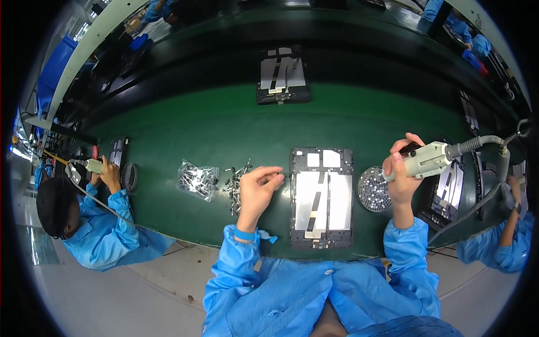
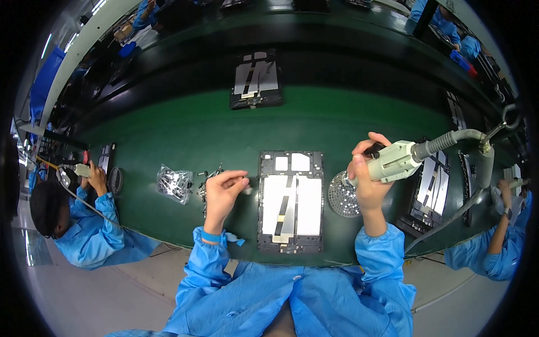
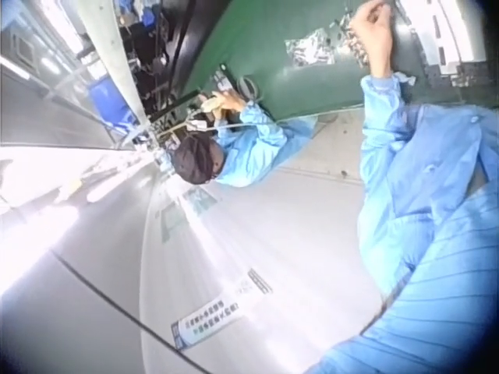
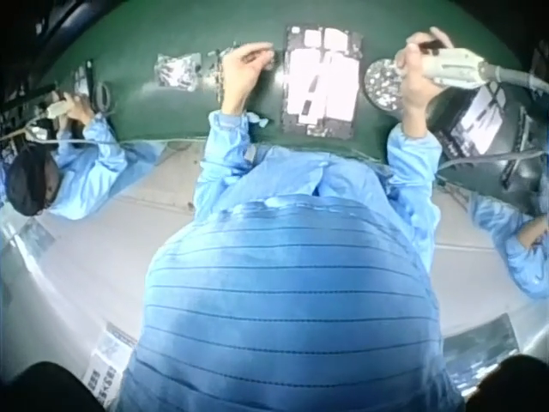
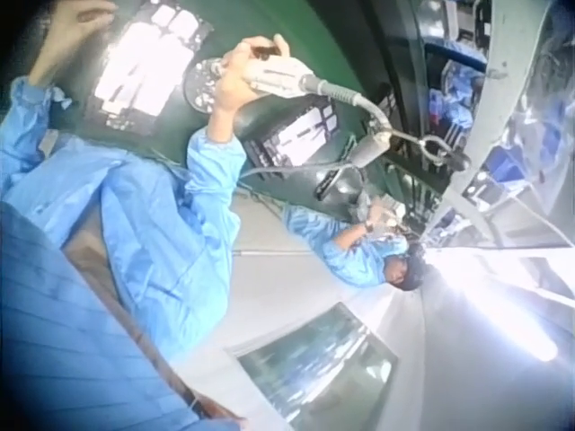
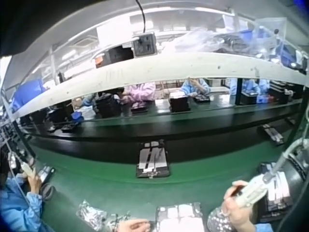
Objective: The person assembles electronic tablet components by fastening screws into a circuit board and housing with an electric screwdriver.
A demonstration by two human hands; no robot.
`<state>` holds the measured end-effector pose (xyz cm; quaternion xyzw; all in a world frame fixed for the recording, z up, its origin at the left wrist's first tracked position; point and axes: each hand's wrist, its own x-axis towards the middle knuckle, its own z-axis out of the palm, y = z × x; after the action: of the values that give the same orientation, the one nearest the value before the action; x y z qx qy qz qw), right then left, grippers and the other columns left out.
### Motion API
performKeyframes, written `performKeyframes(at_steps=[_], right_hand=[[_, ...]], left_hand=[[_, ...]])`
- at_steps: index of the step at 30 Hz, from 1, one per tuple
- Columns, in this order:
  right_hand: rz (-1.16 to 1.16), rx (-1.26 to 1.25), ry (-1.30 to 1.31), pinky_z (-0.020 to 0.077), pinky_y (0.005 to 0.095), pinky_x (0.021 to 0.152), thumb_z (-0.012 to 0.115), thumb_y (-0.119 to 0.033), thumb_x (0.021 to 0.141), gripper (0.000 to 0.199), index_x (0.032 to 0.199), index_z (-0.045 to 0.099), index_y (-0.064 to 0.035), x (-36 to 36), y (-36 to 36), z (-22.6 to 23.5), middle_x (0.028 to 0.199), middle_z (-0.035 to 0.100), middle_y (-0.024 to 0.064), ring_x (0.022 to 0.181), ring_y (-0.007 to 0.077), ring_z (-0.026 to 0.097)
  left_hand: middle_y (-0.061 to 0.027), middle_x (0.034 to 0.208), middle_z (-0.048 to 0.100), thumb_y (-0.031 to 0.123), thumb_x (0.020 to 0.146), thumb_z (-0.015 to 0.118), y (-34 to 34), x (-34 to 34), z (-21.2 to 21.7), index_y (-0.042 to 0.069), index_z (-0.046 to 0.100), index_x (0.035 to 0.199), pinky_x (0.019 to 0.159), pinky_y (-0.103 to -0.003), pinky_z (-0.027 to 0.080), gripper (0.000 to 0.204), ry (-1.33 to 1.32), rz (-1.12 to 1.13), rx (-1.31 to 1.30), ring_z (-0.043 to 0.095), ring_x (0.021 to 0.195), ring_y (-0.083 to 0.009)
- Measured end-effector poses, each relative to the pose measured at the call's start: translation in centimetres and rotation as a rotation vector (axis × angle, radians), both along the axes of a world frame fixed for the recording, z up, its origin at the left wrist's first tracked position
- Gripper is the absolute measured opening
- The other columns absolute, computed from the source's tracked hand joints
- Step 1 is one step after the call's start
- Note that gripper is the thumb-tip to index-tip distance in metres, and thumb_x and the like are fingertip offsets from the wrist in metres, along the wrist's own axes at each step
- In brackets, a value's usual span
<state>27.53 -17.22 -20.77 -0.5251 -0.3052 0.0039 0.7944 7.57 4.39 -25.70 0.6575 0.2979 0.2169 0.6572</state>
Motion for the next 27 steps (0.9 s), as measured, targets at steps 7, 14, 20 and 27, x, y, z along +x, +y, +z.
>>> performKeyframes(at_steps=[7,14,20,27], right_hand=[[0.001,-0.024,0.017,0.0426,0.0214,0.048,0.056,0.003,0.081,0.044,0.122,0.040,0.0021,0.1,-0.3,0.0,0.090,0.053,0.0106,0.053,0.0094,0.049],[-0.001,-0.018,0.026,0.0429,0.0214,0.048,0.056,0.003,0.081,0.044,0.122,0.040,0.0025,0.1,0.2,0.2,0.089,0.053,0.0106,0.053,0.0093,0.049],[0.026,-0.005,0.004,0.0439,0.0214,0.047,0.056,0.003,0.082,0.043,0.122,0.040,0.0029,-0.2,1.0,0.1,0.089,0.053,0.0115,0.054,0.0094,0.050],[0.150,0.078,0.041,0.0430,0.0210,0.046,0.054,0.004,0.083,0.044,0.124,0.038,0.0012,-1.0,3.6,0.2,0.089,0.053,0.0121,0.052,0.0090,0.048]], left_hand=[[-0.0159,0.083,0.068,-0.005,0.081,0.063,1.6,5.3,-0.4,-0.011,0.064,0.101,0.068,-0.024,0.054,0.020,-0.104,0.139,-0.030,0.067,0.073,-0.0180],[-0.0108,0.082,0.068,-0.002,0.075,0.068,2.4,7.0,-1.0,-0.001,0.071,0.083,0.063,-0.026,0.049,0.009,0.090,-0.016,0.407,0.064,0.067,-0.0169],[-0.0109,0.078,0.066,-0.002,0.073,0.068,2.6,7.7,-0.7,0.001,0.071,0.082,0.062,-0.028,0.049,0.010,0.139,-0.061,0.530,0.062,0.065,-0.0184],[-0.0126,0.072,0.068,-0.003,0.073,0.070,2.9,7.7,-1.3,-0.002,0.070,0.083,0.060,-0.025,0.050,0.010,0.143,-0.089,0.363,0.066,0.065,-0.0149]])
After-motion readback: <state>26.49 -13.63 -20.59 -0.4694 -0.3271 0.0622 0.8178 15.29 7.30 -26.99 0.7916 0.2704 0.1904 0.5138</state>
